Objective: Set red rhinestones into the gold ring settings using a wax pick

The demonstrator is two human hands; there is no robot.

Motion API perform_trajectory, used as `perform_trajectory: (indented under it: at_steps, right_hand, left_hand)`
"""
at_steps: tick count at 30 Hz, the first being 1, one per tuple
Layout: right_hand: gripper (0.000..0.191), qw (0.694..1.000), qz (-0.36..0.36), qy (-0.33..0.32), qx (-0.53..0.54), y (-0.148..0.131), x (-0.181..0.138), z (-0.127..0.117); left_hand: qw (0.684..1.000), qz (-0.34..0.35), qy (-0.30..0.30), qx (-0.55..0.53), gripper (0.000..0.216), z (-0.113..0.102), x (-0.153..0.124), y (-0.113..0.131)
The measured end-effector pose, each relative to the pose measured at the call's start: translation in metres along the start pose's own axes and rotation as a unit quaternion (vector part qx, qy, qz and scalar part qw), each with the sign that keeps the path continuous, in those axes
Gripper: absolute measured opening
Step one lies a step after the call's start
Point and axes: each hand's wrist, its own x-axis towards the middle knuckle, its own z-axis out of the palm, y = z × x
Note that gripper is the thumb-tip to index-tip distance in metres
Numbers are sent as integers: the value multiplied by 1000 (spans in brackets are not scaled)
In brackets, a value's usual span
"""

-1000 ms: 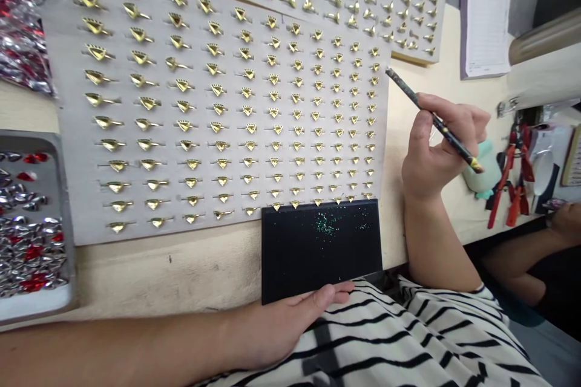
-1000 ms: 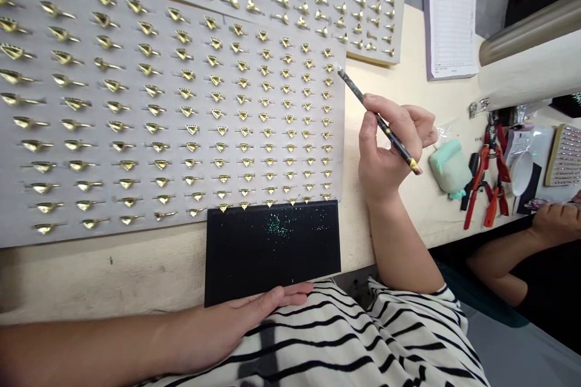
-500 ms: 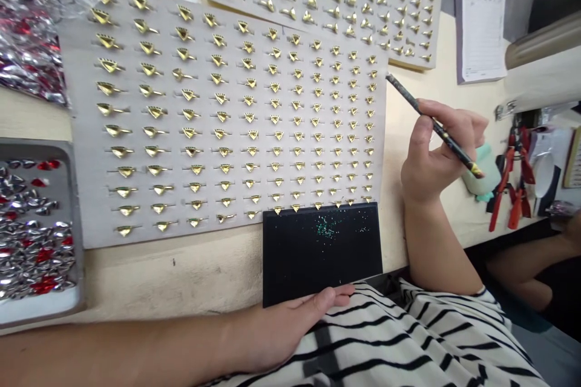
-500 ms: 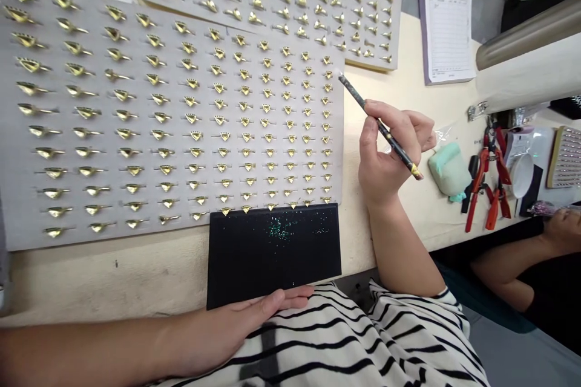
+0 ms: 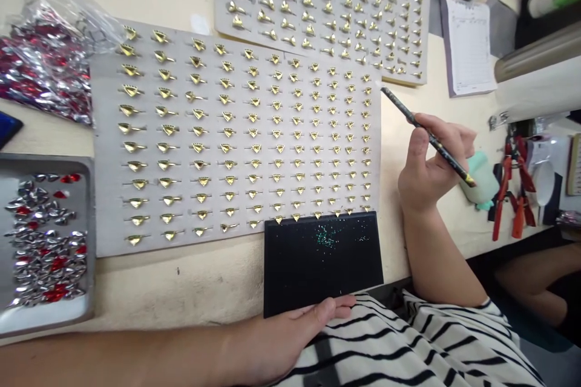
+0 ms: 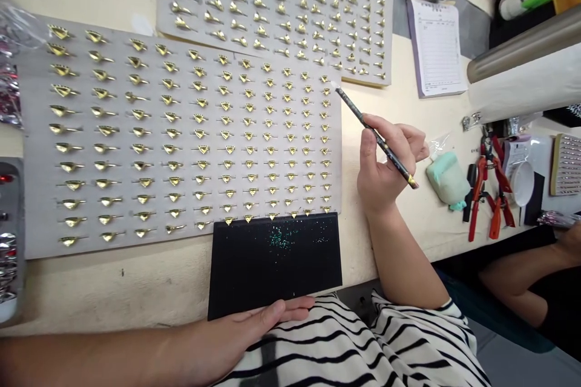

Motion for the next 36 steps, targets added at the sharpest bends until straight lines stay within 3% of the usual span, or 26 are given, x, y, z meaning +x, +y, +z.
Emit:
perform_trajectory:
  at_steps: [19, 36]
  right_hand:
    - [18, 999, -11, 12, 39, 3, -1, 2]
    - [24, 998, -8, 7, 64, 0, -3, 0]
  left_hand:
    - [1000, 8, -1, 13, 59, 0, -1, 1]
    - [997, 46, 56, 9, 55, 8, -2, -6]
